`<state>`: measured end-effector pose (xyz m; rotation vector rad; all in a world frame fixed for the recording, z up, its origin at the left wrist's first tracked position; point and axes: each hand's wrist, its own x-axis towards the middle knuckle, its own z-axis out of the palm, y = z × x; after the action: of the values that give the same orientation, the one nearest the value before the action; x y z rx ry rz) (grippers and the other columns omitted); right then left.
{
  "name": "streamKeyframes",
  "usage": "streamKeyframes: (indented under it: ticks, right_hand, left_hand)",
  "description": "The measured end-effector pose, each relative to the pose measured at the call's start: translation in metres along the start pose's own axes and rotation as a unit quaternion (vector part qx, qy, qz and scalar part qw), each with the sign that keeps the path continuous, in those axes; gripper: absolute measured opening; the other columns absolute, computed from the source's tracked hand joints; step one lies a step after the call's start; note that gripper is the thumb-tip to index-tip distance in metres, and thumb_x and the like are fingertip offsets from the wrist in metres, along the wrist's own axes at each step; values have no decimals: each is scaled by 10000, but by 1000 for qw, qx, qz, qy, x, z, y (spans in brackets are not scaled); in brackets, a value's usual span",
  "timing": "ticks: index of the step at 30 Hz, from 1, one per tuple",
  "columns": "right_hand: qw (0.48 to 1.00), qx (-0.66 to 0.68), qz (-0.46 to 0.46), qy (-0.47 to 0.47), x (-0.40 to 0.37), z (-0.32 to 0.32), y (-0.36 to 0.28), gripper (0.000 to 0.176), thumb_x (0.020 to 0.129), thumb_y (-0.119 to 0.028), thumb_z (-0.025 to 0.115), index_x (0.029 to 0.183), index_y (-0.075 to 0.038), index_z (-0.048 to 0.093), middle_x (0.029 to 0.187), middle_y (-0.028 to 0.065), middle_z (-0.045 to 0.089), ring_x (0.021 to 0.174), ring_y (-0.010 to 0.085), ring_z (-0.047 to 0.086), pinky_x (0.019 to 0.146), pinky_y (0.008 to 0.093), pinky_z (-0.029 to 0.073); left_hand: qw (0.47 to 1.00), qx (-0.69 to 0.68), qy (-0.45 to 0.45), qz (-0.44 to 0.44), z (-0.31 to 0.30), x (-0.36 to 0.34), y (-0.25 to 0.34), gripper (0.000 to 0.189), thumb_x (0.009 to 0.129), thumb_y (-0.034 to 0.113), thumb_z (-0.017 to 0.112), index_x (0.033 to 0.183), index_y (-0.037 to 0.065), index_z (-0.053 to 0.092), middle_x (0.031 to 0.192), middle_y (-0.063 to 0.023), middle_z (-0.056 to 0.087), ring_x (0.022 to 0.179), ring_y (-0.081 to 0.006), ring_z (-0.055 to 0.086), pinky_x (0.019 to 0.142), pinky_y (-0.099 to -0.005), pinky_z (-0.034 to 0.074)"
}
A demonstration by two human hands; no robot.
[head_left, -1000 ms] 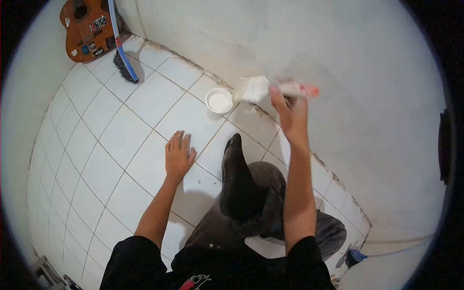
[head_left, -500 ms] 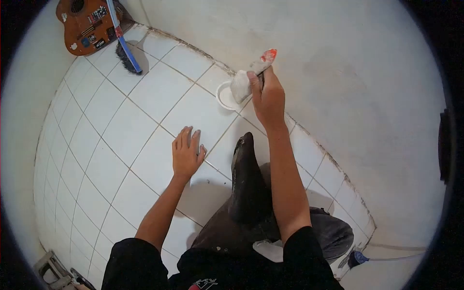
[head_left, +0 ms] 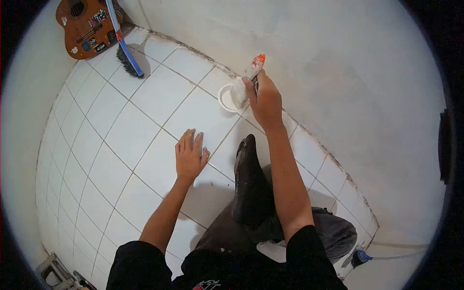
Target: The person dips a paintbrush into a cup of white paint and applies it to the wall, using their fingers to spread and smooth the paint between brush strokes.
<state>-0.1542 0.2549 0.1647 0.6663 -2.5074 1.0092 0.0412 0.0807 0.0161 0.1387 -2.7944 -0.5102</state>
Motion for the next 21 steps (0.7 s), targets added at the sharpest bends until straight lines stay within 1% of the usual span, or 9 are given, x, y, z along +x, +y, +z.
streamKeyframes:
  ticks: [7, 10, 13, 15, 16, 17, 19, 20, 21]
  right_hand:
    - [1000, -12, -12, 3, 0, 1, 2, 277, 1026, -294, 634, 1014, -27, 562, 820, 166, 625, 767, 373, 657, 676, 477, 533]
    - [1000, -1, 6, 9, 0, -4, 8, 275, 1028, -285, 630, 1066, -17, 580, 876, 193, 658, 798, 387, 665, 704, 475, 535]
    - [991, 88, 76, 59, -1, -5, 20, 283, 1039, -271, 610, 1143, -8, 593, 932, 186, 694, 803, 336, 682, 731, 450, 536]
    - [938, 269, 182, 120, -6, -9, 27, 321, 1051, -280, 584, 1181, 14, 596, 942, 139, 710, 804, 266, 683, 740, 413, 533]
    - [912, 315, 217, 151, -7, -5, 35, 283, 1040, -281, 589, 1118, -11, 619, 883, 67, 683, 771, 193, 649, 687, 366, 511]
    - [911, 315, 216, 156, -12, -6, 45, 283, 1040, -281, 589, 1118, -11, 619, 883, 67, 683, 771, 193, 649, 687, 366, 511]
    - [780, 491, 361, 140, -23, -20, 43, 247, 995, -268, 619, 1086, -39, 626, 866, 63, 667, 742, 181, 632, 639, 326, 481]
    - [739, 536, 388, 126, -27, -28, 41, 247, 949, -262, 629, 1088, -58, 616, 858, 71, 655, 731, 168, 617, 608, 301, 458]
    - [740, 538, 381, 132, -31, -33, 41, 247, 949, -262, 629, 1088, -58, 616, 858, 71, 655, 731, 168, 617, 608, 301, 458]
  left_hand:
    - [1000, 11, 7, 6, -1, 1, 1, 533, 874, 202, 666, 1381, 70, 567, 1470, -181, 488, 1405, -362, 441, 1111, -510, 368]
    - [1000, -9, 4, -3, -4, 1, 2, 529, 877, 198, 659, 1381, 69, 566, 1465, -185, 491, 1400, -368, 444, 1109, -512, 367]
    - [1000, 1, 9, 5, -2, 1, 1, 525, 879, 202, 656, 1380, 71, 568, 1465, -185, 492, 1402, -370, 442, 1109, -511, 367]
    - [1000, 6, 10, 6, -1, 0, 0, 527, 877, 210, 655, 1378, 69, 569, 1462, -186, 494, 1398, -370, 446, 1111, -512, 363]
    - [1000, 7, 12, 11, -1, -1, 1, 527, 877, 210, 655, 1378, 69, 569, 1462, -186, 494, 1398, -370, 446, 1111, -512, 363]
    - [1000, 8, 14, 11, -1, -1, 1, 528, 876, 216, 656, 1375, 65, 570, 1459, -187, 497, 1395, -368, 448, 1110, -510, 363]
    - [1000, 10, 20, 18, -1, -1, 2, 529, 874, 221, 657, 1371, 62, 570, 1455, -189, 500, 1393, -366, 451, 1109, -509, 362]
    - [1000, 12, 21, 17, -2, -1, 3, 513, 875, 215, 654, 1358, 54, 584, 1455, -181, 506, 1394, -360, 451, 1107, -504, 366]
    - [999, 15, 24, 15, -2, 0, 4, 498, 877, 208, 652, 1345, 47, 598, 1454, -173, 512, 1395, -353, 451, 1105, -499, 370]
